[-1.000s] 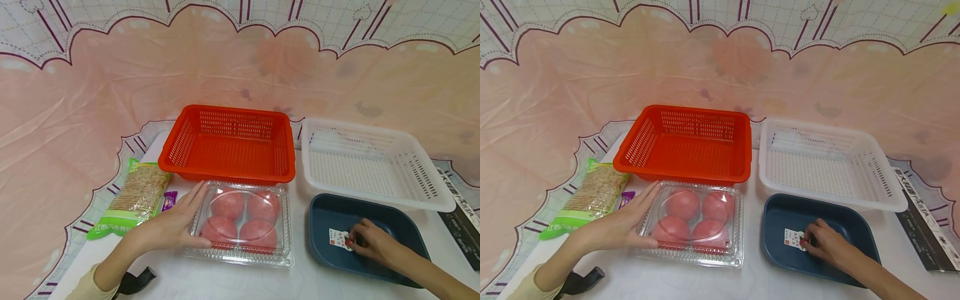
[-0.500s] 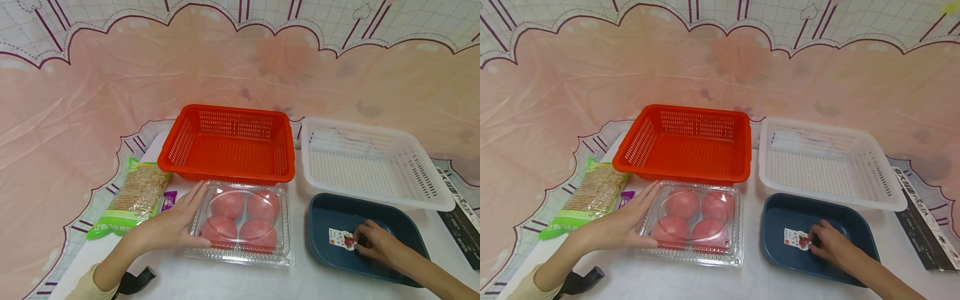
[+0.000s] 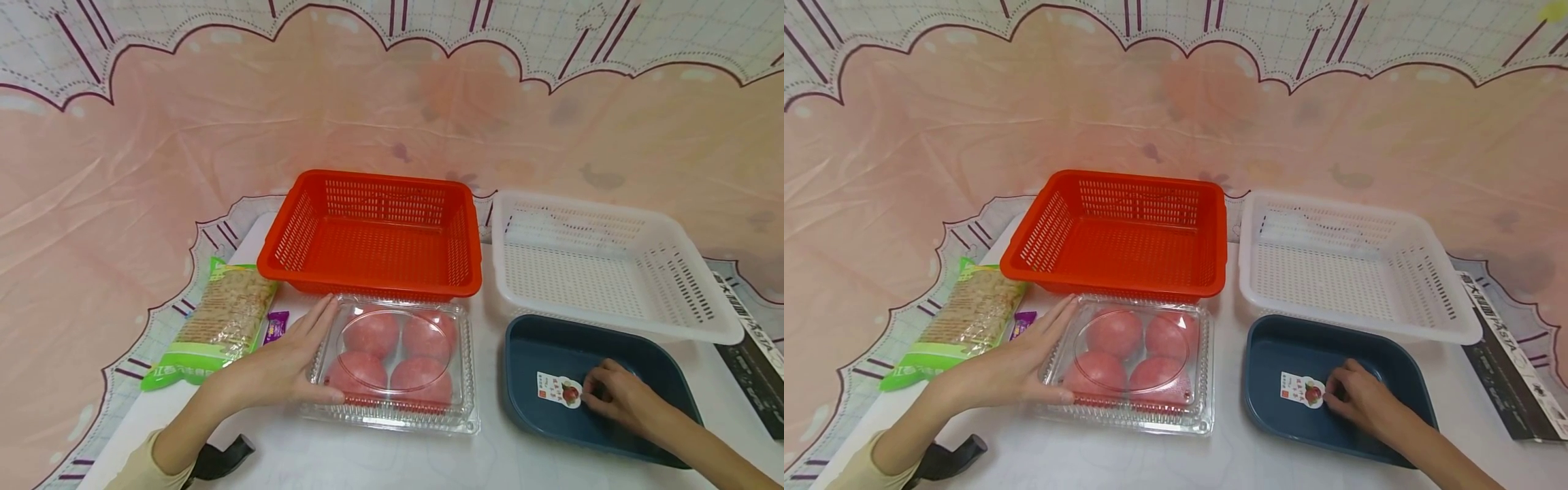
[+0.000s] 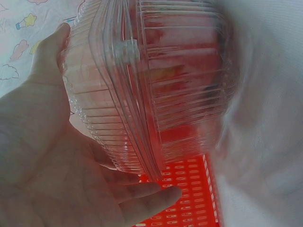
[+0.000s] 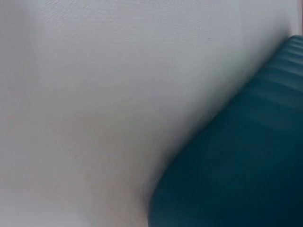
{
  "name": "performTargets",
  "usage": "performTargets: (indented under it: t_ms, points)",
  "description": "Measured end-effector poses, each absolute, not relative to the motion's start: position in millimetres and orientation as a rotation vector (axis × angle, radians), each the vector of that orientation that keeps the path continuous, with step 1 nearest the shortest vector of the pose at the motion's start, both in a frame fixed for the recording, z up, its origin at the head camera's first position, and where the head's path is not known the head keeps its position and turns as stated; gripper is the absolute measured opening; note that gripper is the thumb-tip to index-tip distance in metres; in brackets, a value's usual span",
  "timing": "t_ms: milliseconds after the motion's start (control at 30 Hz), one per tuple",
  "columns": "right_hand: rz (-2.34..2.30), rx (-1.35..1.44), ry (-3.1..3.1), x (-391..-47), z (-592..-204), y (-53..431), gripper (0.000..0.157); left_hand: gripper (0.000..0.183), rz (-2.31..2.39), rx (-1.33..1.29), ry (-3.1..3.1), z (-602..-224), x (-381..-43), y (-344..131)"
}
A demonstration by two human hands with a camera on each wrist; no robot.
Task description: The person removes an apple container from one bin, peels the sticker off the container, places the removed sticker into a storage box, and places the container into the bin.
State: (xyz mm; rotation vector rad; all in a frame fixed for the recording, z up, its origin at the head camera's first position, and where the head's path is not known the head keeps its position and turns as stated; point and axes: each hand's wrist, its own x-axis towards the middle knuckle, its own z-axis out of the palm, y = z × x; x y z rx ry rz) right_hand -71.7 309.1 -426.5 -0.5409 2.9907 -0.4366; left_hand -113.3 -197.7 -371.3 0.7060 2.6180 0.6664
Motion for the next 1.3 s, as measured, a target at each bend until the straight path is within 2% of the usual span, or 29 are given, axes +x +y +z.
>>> performTargets:
  t_ms: [400,1033,1300]
  points:
    - [-0.367,-0.376,3.016,-74,-427,306,0.013,0.127,0.674,0.715,2.620,-371,-113,-198]
    - [-0.470,-0.481,2.993,-76,-430,307,0.022,0.127,0.662,0.702,2.618,-371,-114,-197]
    - [-0.247,-0.421,2.924,-76,-402,304,0.017,0.126,0.678,0.702,2.611,-372,-113,-197]
